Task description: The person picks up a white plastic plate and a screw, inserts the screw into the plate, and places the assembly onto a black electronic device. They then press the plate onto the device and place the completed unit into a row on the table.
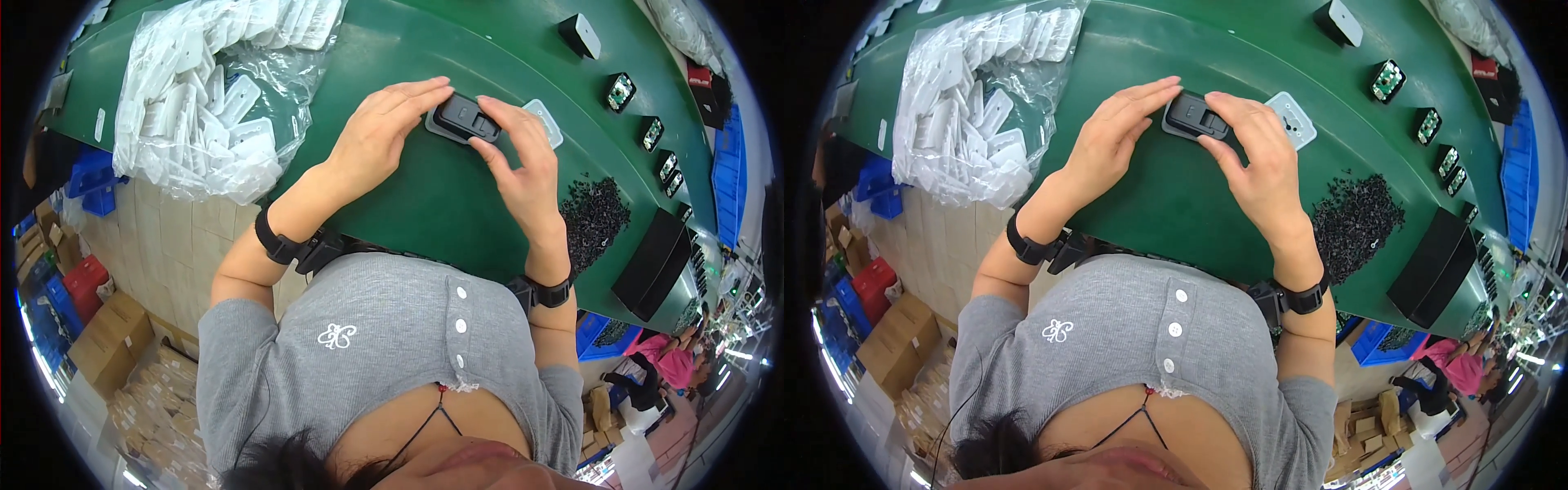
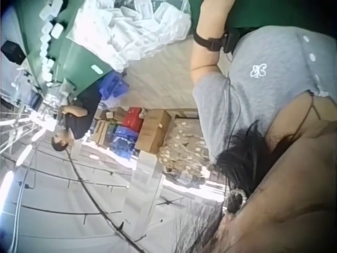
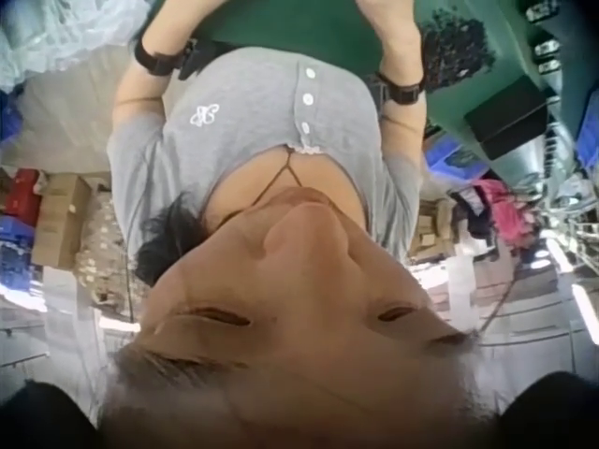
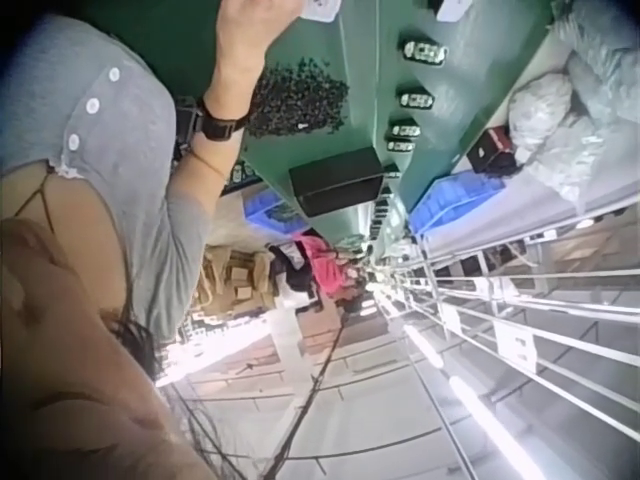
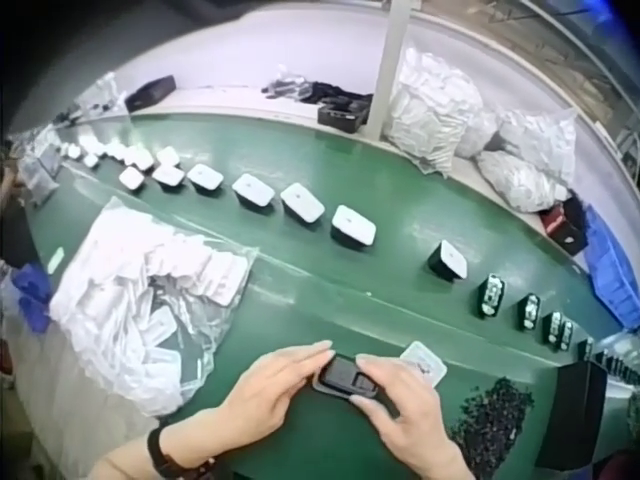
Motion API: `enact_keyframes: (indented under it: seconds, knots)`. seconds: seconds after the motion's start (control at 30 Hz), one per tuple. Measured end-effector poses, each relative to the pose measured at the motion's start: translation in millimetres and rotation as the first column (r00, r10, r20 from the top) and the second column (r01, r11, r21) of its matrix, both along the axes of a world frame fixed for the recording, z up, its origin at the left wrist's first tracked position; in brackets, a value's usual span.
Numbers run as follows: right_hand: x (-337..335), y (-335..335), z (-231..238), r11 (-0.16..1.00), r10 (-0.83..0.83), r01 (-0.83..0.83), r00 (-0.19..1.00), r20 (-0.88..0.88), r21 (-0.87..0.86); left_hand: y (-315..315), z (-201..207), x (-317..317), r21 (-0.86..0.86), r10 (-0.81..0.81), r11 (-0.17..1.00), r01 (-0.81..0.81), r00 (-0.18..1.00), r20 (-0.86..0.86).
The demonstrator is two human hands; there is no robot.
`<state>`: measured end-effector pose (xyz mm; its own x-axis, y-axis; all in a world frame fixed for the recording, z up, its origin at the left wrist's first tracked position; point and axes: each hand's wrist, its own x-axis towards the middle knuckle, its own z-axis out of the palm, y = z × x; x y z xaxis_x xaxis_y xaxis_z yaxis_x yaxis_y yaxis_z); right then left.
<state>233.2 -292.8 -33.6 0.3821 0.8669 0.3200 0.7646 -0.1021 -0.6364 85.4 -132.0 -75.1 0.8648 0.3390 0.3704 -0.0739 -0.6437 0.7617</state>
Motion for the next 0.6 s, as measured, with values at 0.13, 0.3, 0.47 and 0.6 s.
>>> enact_keyframes:
  seconds: [0.13,0.3,0.47,0.6]
  knots:
    - [2,3,-7,0.997,0.056,-0.057,0.998,-0.029,-0.052,1,-8,-3,0.095,-0.029,0.995,0.032,0.999,-0.035]
    - [1,4,-14,0.994,0.061,-0.065,0.997,-0.044,-0.082,0,-13,-5,0.153,-0.017,0.988,0.028,0.997,-0.069]
    - [-3,3,-21,0.998,0.035,-0.032,0.998,0.053,-0.047,-2,-9,-5,0.246,-0.012,0.969,0.037,0.995,-0.102]
    - [0,1,-26,1.000,0.018,-0.015,0.992,0.129,-0.026,-8,0,-2,0.464,-0.009,0.883,0.064,0.993,-0.119]
